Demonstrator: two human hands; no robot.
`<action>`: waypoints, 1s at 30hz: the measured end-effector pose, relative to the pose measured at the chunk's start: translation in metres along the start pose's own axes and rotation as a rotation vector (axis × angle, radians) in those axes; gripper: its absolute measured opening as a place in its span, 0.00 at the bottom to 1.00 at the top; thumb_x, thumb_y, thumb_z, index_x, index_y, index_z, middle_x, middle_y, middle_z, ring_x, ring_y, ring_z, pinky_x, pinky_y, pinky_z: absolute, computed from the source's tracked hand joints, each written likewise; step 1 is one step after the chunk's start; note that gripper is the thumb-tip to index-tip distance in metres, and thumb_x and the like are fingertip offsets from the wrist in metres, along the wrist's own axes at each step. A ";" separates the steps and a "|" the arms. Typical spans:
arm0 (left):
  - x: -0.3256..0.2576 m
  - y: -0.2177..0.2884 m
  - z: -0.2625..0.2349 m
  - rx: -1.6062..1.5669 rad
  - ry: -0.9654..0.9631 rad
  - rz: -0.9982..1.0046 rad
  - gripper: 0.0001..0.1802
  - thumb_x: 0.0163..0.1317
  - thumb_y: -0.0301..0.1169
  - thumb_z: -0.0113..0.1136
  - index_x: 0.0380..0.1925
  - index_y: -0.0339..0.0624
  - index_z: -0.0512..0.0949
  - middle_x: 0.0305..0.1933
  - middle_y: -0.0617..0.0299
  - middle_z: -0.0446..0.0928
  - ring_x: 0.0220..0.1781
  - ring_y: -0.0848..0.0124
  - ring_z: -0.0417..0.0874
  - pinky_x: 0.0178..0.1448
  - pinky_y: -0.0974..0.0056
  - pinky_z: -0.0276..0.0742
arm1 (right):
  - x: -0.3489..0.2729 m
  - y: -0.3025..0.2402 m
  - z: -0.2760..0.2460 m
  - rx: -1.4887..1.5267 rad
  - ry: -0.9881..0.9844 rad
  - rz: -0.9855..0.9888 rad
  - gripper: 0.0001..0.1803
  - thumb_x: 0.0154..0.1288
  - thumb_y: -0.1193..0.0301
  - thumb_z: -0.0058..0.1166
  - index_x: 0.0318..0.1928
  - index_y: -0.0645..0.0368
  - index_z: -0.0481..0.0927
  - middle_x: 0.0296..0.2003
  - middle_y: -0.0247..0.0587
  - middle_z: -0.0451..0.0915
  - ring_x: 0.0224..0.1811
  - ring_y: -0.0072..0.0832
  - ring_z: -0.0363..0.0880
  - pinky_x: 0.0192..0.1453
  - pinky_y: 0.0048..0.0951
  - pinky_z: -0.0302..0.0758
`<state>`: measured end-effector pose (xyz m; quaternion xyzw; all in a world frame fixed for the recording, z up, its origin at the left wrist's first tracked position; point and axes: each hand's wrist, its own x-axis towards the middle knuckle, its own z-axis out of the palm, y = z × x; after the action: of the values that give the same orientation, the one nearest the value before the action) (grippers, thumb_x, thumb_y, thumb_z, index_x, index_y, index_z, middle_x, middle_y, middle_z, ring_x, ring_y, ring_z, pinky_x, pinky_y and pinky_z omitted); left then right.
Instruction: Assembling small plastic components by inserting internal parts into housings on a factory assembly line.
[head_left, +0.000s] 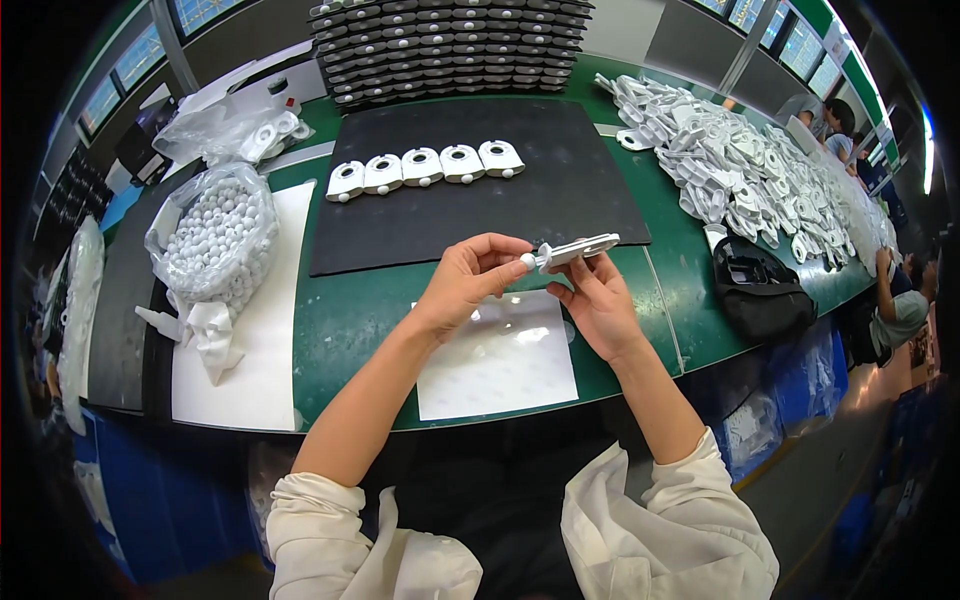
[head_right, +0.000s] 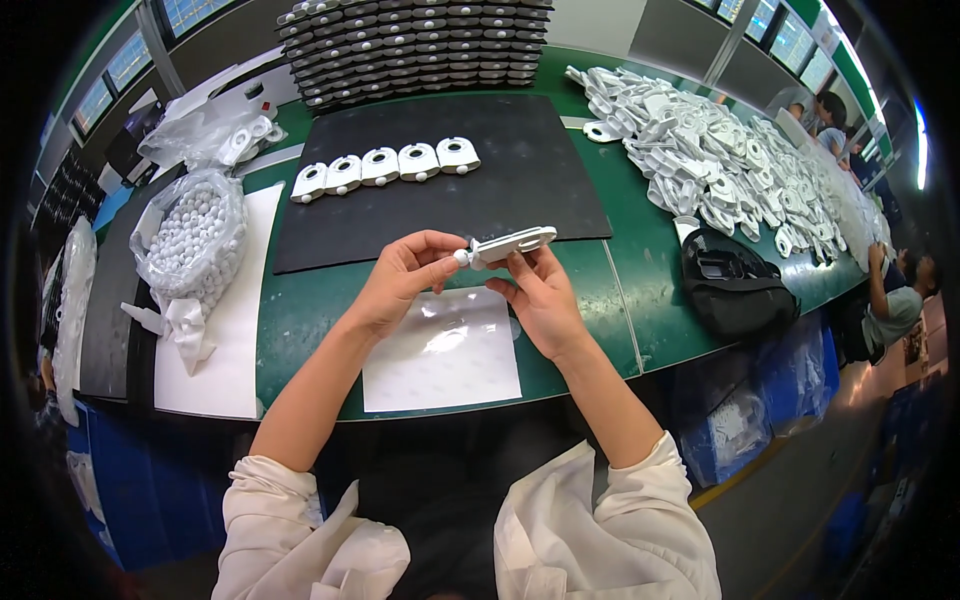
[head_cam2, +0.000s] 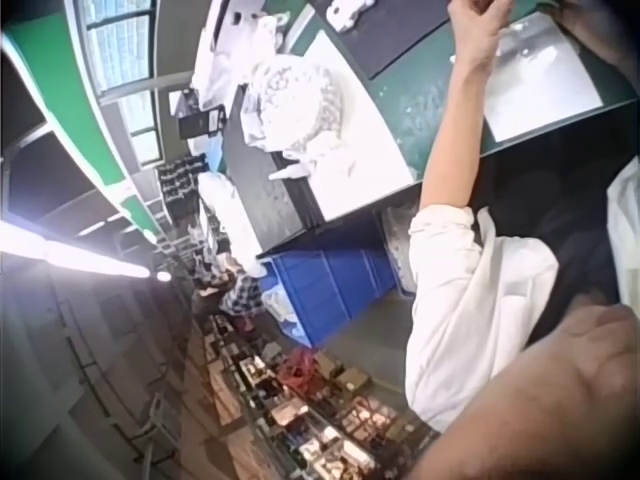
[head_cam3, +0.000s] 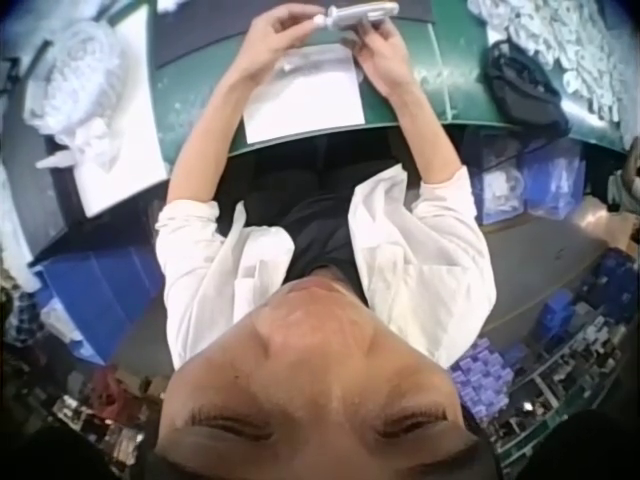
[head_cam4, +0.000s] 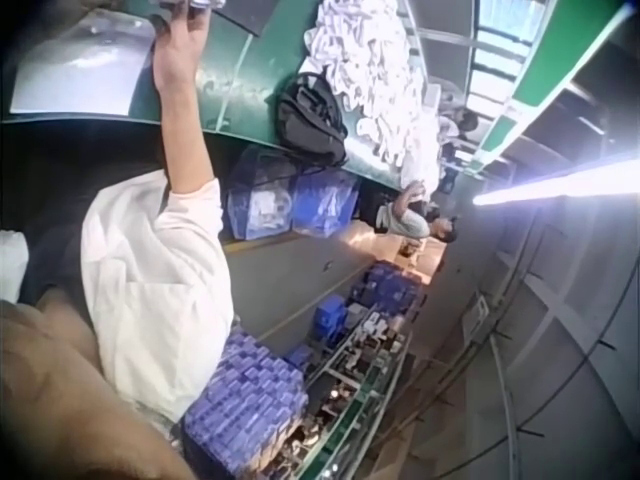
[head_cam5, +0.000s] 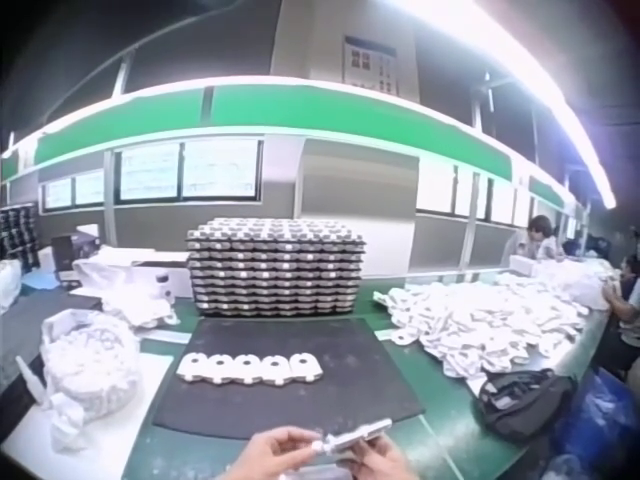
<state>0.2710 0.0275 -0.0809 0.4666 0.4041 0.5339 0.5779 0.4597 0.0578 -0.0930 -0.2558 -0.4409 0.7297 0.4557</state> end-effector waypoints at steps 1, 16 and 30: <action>0.000 0.000 -0.001 -0.005 -0.020 -0.006 0.11 0.55 0.28 0.61 0.39 0.38 0.78 0.34 0.64 0.78 0.32 0.80 0.71 0.34 0.75 0.65 | 0.000 0.000 0.000 0.001 0.000 -0.003 0.11 0.69 0.67 0.44 0.49 0.53 0.69 0.45 0.32 0.73 0.49 0.22 0.71 0.50 0.29 0.69; 0.000 -0.002 -0.005 -0.126 -0.096 -0.094 0.08 0.58 0.30 0.60 0.36 0.37 0.76 0.30 0.61 0.76 0.29 0.79 0.69 0.34 0.73 0.65 | 0.000 0.004 -0.003 0.016 -0.046 -0.044 0.09 0.69 0.68 0.44 0.48 0.51 0.69 0.45 0.32 0.74 0.49 0.22 0.71 0.49 0.29 0.70; 0.006 -0.015 -0.016 0.132 -0.054 -0.044 0.16 0.57 0.39 0.62 0.19 0.45 0.68 0.18 0.70 0.68 0.21 0.83 0.64 0.24 0.76 0.57 | 0.032 -0.037 0.014 -0.503 -0.206 -0.175 0.11 0.66 0.73 0.47 0.46 0.62 0.70 0.32 0.33 0.74 0.34 0.19 0.72 0.40 0.22 0.70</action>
<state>0.2601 0.0354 -0.0995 0.5088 0.4331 0.4804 0.5681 0.4507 0.0878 -0.0530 -0.2464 -0.6724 0.5775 0.3919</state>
